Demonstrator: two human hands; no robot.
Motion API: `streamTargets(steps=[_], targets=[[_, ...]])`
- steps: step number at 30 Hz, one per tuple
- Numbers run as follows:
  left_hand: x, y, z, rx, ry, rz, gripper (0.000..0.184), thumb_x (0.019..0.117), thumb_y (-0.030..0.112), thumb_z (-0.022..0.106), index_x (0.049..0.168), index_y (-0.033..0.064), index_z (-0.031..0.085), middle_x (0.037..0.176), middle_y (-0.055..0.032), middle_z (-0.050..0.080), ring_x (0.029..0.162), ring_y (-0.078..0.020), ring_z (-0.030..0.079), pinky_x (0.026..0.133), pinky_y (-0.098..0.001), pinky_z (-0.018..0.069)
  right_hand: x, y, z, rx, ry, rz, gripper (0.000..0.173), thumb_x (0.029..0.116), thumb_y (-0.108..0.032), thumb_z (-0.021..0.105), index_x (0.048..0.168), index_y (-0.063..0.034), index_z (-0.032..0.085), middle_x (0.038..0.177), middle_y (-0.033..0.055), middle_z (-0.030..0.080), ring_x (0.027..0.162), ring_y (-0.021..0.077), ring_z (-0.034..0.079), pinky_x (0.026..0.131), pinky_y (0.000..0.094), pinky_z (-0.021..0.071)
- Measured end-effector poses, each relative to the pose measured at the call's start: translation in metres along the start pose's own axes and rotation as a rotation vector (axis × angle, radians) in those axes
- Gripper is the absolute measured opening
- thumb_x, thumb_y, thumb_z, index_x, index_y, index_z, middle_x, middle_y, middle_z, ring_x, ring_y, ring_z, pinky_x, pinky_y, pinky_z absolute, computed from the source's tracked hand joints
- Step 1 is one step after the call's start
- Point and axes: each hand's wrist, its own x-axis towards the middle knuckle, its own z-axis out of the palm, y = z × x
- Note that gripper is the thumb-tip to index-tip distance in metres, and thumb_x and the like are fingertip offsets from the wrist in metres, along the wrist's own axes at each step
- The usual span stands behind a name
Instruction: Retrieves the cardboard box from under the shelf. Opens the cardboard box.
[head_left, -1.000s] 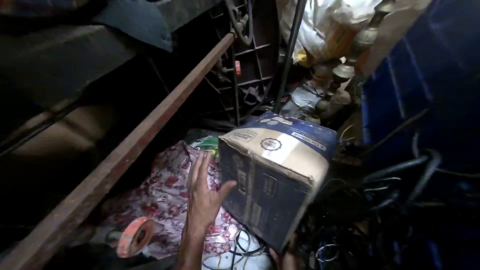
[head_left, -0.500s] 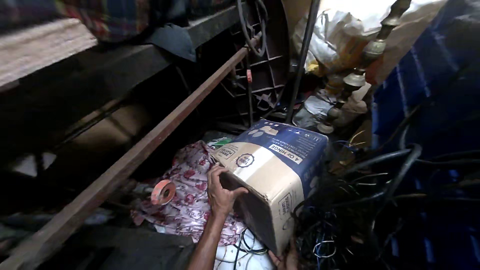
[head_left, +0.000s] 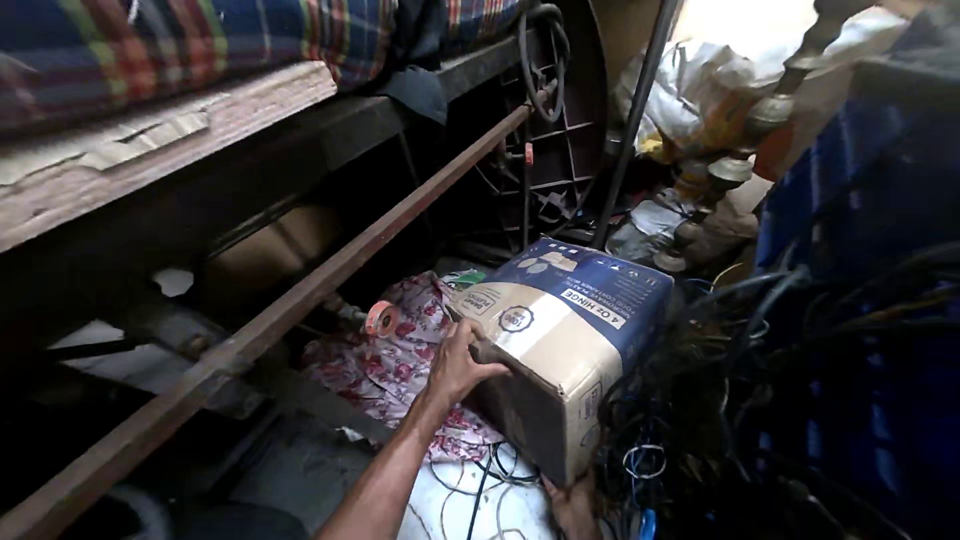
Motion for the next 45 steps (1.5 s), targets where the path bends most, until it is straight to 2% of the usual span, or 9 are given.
streamTargets(steps=[5,10,17,21,25,29,35,38,45], targets=[[-0.034,0.086,-0.017,0.044,0.029,-0.065,0.062,0.0660,0.048,0.095,0.110,0.0171,0.065,0.099,-0.0097,0.065,0.080,-0.0292,0.063,0.064,-0.0526,0.0535,-0.060,-0.033,-0.012,-0.117,0.028,-0.006,0.065,0.1076,-0.061,0.029,0.155,-0.0170,0.038,0.149,0.0164,0.049,0.127,0.0345,0.055,0.097,0.0578,0.0520],[-0.053,0.162,-0.042,0.215,0.016,-0.160,0.049,0.0708,0.062,0.087,0.101,0.0281,0.069,0.089,0.0008,0.069,0.077,-0.0237,0.065,0.063,-0.0542,0.0507,-0.101,-0.055,-0.040,-0.130,0.157,-0.033,0.048,0.1098,-0.048,0.036,0.139,-0.0133,0.053,0.120,0.0171,0.063,0.101,0.0312,0.064,0.075,0.0539,0.0560],[-0.166,0.169,-0.053,0.215,0.074,-0.297,0.041,0.0837,0.049,0.083,0.109,0.0210,0.067,0.098,-0.0084,0.070,0.084,-0.0339,0.066,0.067,-0.0617,0.0525,-0.120,-0.071,-0.085,-0.240,0.132,-0.030,0.021,0.1100,-0.021,0.040,0.119,-0.0052,0.050,0.086,0.0081,0.049,0.067,0.0170,0.051,0.061,0.0352,0.0514],[-0.270,0.167,-0.023,0.226,0.172,-0.326,0.046,0.0838,0.046,0.084,0.114,0.0176,0.066,0.095,-0.0102,0.070,0.081,-0.0342,0.068,0.070,-0.0621,0.0554,-0.122,-0.061,-0.126,-0.203,0.022,0.042,0.054,0.1079,-0.053,0.036,0.140,-0.0133,0.051,0.127,0.0158,0.061,0.108,0.0293,0.061,0.086,0.0520,0.0535],[-0.363,0.157,0.020,0.238,0.246,-0.321,0.061,0.0799,0.043,0.088,0.127,0.0151,0.062,0.112,-0.0095,0.070,0.090,-0.0279,0.071,0.080,-0.0547,0.0604,-0.124,-0.045,-0.169,-0.207,0.028,0.135,0.083,0.0990,-0.075,0.030,0.156,-0.0143,0.034,0.153,0.0222,0.043,0.132,0.0395,0.050,0.100,0.0620,0.0471],[-0.383,0.146,0.028,0.237,0.355,-0.266,0.054,0.0844,0.034,0.086,0.127,0.0094,0.063,0.113,-0.0123,0.070,0.096,-0.0280,0.071,0.083,-0.0517,0.0605,-0.122,-0.020,-0.183,-0.098,0.040,0.077,0.091,0.0923,-0.084,0.029,0.151,-0.0156,0.042,0.139,0.0205,0.054,0.117,0.0355,0.056,0.091,0.0596,0.0499],[-0.363,0.140,-0.014,0.077,0.333,-0.278,0.057,0.0870,0.027,0.084,0.134,0.0118,0.056,0.117,-0.0170,0.068,0.105,-0.0373,0.067,0.089,-0.0605,0.0555,-0.166,-0.019,-0.178,-0.038,-0.066,0.102,0.091,0.0925,-0.084,0.030,0.157,-0.0199,0.035,0.158,0.0161,0.043,0.138,0.0351,0.047,0.107,0.0592,0.0436],[-0.358,0.142,-0.038,0.035,0.346,-0.321,0.063,0.0817,0.021,0.089,0.134,0.0125,0.055,0.104,-0.0151,0.071,0.096,-0.0346,0.069,0.086,-0.0603,0.0562,-0.198,-0.042,-0.171,-0.080,-0.032,0.044,0.080,0.0981,-0.074,0.036,0.152,-0.0150,0.041,0.151,0.0170,0.048,0.133,0.0349,0.051,0.102,0.0607,0.0462],[-0.319,0.267,-0.085,0.010,0.303,-0.289,0.053,0.0846,0.021,0.085,0.130,0.0146,0.059,0.096,-0.0144,0.071,0.081,-0.0314,0.069,0.075,-0.0563,0.0579,-0.248,-0.147,-0.158,-0.579,0.195,-0.419,0.072,0.0970,-0.060,0.057,0.126,0.0055,0.061,0.121,0.0275,0.064,0.110,0.0406,0.063,0.091,0.0616,0.0527]])
